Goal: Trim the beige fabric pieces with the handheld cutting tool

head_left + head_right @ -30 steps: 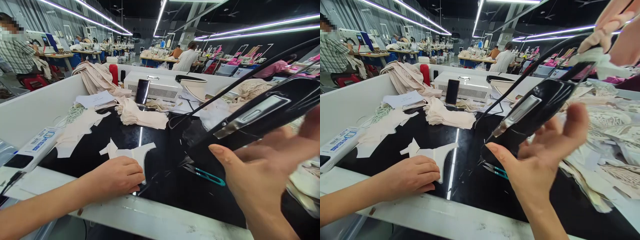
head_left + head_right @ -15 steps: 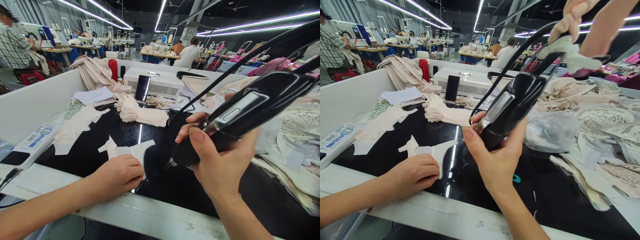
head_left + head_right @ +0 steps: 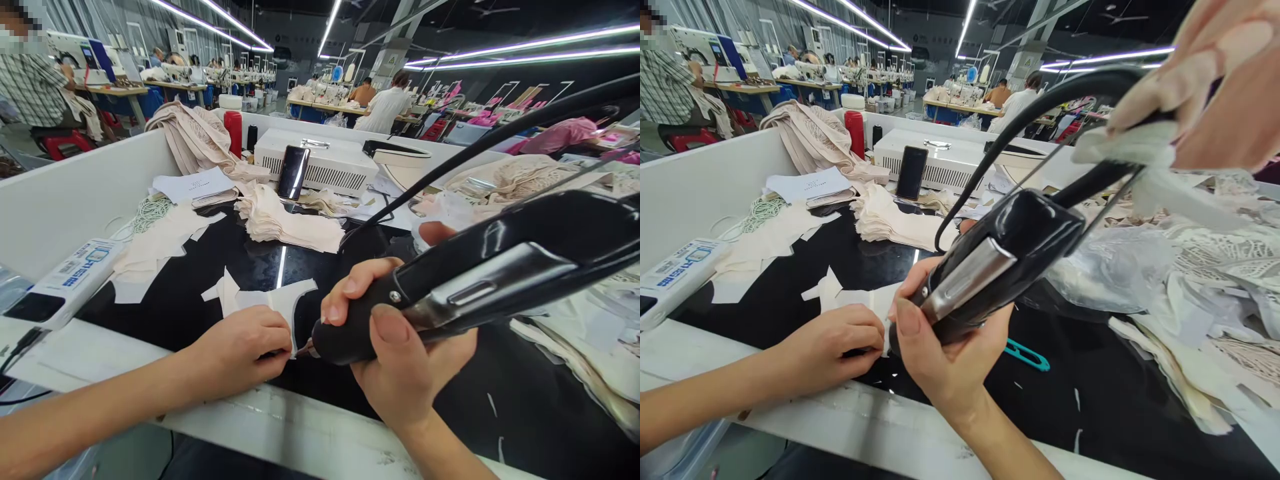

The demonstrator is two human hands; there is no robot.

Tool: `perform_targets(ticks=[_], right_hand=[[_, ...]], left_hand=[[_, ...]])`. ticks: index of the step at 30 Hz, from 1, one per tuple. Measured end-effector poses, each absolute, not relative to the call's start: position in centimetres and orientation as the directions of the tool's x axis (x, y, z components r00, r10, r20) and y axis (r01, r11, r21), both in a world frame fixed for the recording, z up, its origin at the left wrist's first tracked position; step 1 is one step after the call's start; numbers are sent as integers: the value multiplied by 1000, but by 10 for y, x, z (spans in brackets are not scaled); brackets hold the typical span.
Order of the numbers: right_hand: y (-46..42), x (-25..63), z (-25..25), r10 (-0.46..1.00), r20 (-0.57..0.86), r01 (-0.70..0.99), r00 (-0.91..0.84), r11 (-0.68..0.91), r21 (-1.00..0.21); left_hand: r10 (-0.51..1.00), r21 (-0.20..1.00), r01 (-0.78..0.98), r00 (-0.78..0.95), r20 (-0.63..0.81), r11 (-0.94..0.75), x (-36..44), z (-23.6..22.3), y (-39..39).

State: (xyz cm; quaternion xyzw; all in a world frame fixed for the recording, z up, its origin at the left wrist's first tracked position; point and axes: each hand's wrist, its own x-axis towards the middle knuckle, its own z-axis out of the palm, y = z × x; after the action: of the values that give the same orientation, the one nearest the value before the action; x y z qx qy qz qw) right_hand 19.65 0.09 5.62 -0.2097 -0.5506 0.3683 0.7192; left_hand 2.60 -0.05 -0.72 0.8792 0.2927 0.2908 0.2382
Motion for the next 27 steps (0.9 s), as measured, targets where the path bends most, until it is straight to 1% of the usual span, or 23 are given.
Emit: perform_targets(ticks=[5, 10, 15, 18, 20, 23, 27], right_hand=[[-1, 196, 53, 769, 626, -274, 125, 634, -723], [-4, 196, 53, 748, 656, -270, 98, 655, -706], [-4, 196, 52, 755, 650, -268, 89, 647, -714], [-3, 195, 52, 755, 650, -263, 93, 648, -715], [-3, 195, 52, 748, 657, -263, 90, 654, -709], [-3, 196, 52, 743, 664, -267, 84, 659, -703], [-4, 195, 53, 744, 662, -271, 93, 659, -702]], left_hand=[[648, 579, 380, 665, 371, -721, 25, -9, -1], [655, 564, 406, 666, 357, -720, 23, -11, -2], [681, 517, 480, 656, 324, -708, 26, -9, 0], [686, 481, 507, 640, 345, -715, 28, -6, 0], [663, 441, 504, 645, 379, -743, 27, -6, 0], [590, 389, 451, 688, 423, -803, 25, -7, 0], [534, 381, 397, 752, 387, -835, 20, -11, 1]])
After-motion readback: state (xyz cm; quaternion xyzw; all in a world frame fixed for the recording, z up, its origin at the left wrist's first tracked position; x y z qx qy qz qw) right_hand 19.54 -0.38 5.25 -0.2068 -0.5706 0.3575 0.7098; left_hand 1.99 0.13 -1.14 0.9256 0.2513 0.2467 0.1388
